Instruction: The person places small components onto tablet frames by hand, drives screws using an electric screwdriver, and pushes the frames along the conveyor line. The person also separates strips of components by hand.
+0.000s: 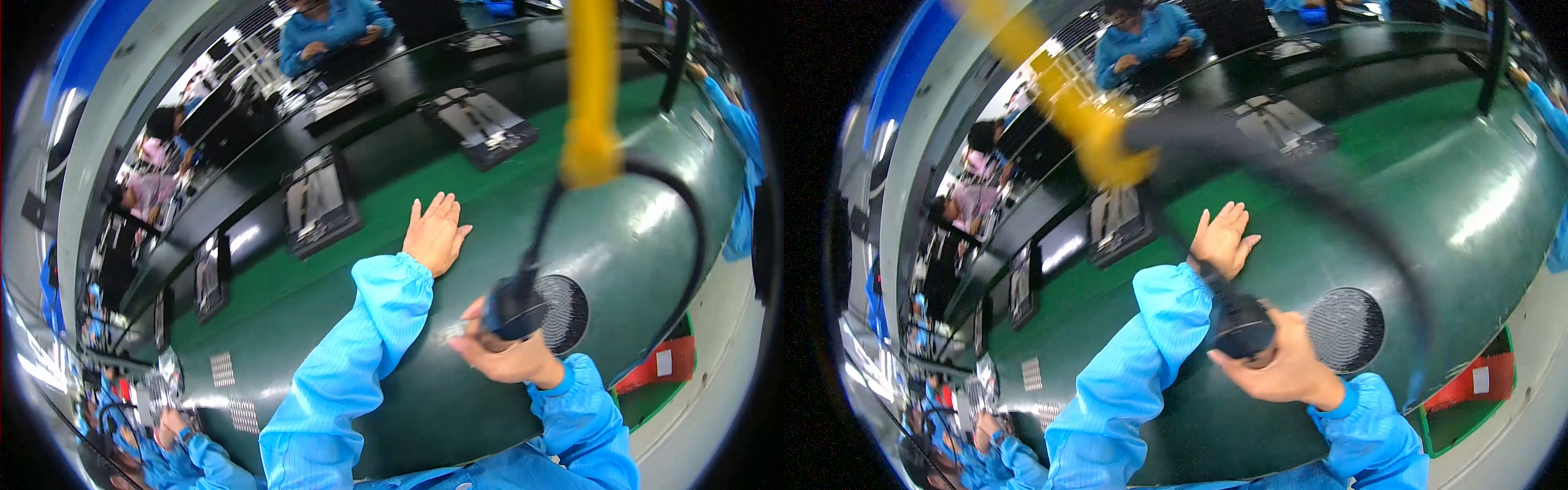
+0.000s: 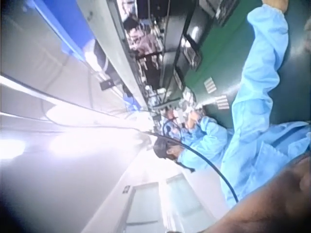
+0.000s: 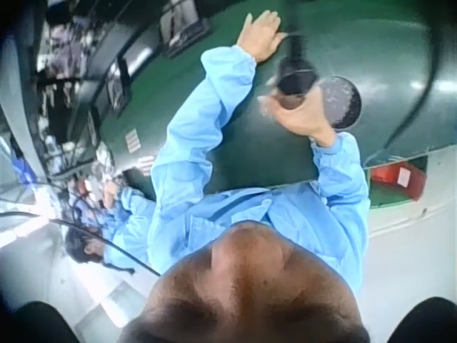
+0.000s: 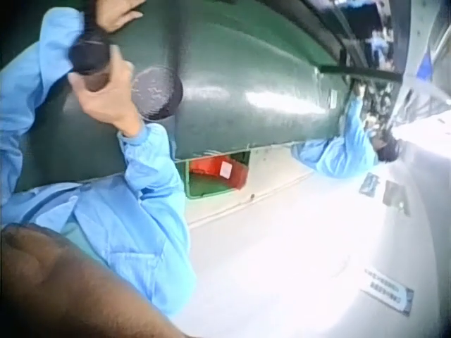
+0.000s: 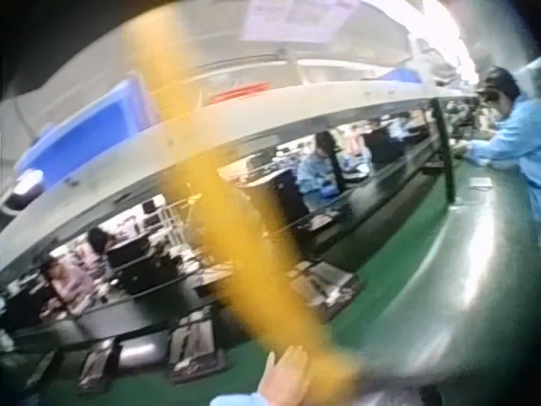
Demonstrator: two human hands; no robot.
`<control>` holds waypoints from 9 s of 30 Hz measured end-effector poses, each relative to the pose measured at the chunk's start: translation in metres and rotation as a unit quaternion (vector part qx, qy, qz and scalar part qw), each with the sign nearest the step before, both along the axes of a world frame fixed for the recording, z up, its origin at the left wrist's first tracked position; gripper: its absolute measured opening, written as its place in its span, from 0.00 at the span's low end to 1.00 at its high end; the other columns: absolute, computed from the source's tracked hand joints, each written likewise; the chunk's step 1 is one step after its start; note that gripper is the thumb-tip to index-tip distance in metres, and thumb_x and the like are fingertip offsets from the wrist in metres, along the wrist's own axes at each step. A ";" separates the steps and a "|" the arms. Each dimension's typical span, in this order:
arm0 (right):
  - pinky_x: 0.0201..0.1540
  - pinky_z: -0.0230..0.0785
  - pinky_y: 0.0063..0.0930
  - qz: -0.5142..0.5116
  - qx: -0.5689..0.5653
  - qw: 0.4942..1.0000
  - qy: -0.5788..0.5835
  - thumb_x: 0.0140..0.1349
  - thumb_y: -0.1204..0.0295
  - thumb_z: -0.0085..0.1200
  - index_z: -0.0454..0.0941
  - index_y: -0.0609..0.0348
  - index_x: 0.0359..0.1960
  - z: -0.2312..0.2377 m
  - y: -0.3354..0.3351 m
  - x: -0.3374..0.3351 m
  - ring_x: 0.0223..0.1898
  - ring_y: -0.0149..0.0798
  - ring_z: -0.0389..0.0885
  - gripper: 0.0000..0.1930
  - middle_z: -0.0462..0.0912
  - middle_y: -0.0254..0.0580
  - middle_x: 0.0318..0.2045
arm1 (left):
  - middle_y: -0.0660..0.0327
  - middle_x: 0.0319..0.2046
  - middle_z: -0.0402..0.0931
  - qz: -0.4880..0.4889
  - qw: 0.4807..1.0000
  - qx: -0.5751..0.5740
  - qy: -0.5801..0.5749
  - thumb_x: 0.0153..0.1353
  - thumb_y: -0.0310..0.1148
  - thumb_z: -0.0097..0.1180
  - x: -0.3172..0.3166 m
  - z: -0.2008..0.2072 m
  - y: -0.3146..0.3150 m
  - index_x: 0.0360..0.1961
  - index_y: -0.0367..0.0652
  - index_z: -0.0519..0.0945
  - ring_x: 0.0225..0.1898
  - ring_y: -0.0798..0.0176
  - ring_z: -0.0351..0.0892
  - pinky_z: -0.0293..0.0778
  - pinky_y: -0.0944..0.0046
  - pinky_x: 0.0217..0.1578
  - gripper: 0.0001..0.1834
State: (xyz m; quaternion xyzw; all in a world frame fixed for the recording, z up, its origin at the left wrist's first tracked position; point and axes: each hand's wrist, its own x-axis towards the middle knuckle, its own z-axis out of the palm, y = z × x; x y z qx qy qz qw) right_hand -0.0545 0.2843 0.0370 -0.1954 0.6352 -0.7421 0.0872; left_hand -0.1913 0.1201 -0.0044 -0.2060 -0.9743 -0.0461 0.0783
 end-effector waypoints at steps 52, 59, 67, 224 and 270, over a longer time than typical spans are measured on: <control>0.17 0.65 0.20 -0.278 -0.033 0.951 0.131 0.50 0.85 0.60 0.70 0.66 0.34 0.006 0.050 -0.053 0.14 0.28 0.74 0.12 0.76 0.37 0.17 | 0.54 0.28 0.81 -0.012 0.946 0.323 -0.017 0.50 0.15 0.56 0.241 0.047 -0.055 0.36 0.39 0.78 0.34 0.54 0.83 0.67 0.47 0.49 0.12; 0.16 0.64 0.19 -0.270 -0.042 0.954 0.122 0.49 0.81 0.63 0.70 0.65 0.33 0.005 0.045 -0.055 0.14 0.25 0.73 0.13 0.76 0.34 0.16 | 0.47 0.38 0.80 0.097 0.881 0.461 0.035 0.53 0.18 0.57 0.243 0.030 -0.065 0.34 0.36 0.79 0.42 0.53 0.80 0.72 0.59 0.47 0.06; 0.22 0.67 0.22 -0.310 -0.045 0.931 0.189 0.52 0.81 0.61 0.70 0.63 0.41 0.028 0.039 -0.034 0.16 0.28 0.72 0.16 0.74 0.36 0.17 | 0.58 0.29 0.80 0.262 0.748 0.597 -0.125 0.50 0.19 0.63 0.254 0.008 -0.092 0.34 0.32 0.79 0.30 0.69 0.79 0.75 0.73 0.32 0.09; 0.20 0.70 0.21 0.075 -0.051 0.980 0.176 0.49 0.86 0.61 0.66 0.62 0.38 0.017 -0.166 -0.012 0.16 0.30 0.75 0.18 0.76 0.41 0.17 | 0.51 0.36 0.74 0.071 0.910 0.385 0.134 0.41 0.18 0.59 0.237 -0.028 -0.106 0.38 0.30 0.78 0.32 0.52 0.74 0.74 0.60 0.33 0.18; 0.20 0.67 0.20 -0.122 -0.019 0.991 0.054 0.48 0.88 0.56 0.60 0.58 0.44 0.000 -0.057 0.017 0.16 0.30 0.72 0.24 0.72 0.38 0.17 | 0.47 0.59 0.63 0.116 0.980 0.140 0.083 0.58 0.42 0.54 0.190 -0.017 -0.092 0.52 0.38 0.72 0.64 0.44 0.56 0.53 0.41 0.60 0.25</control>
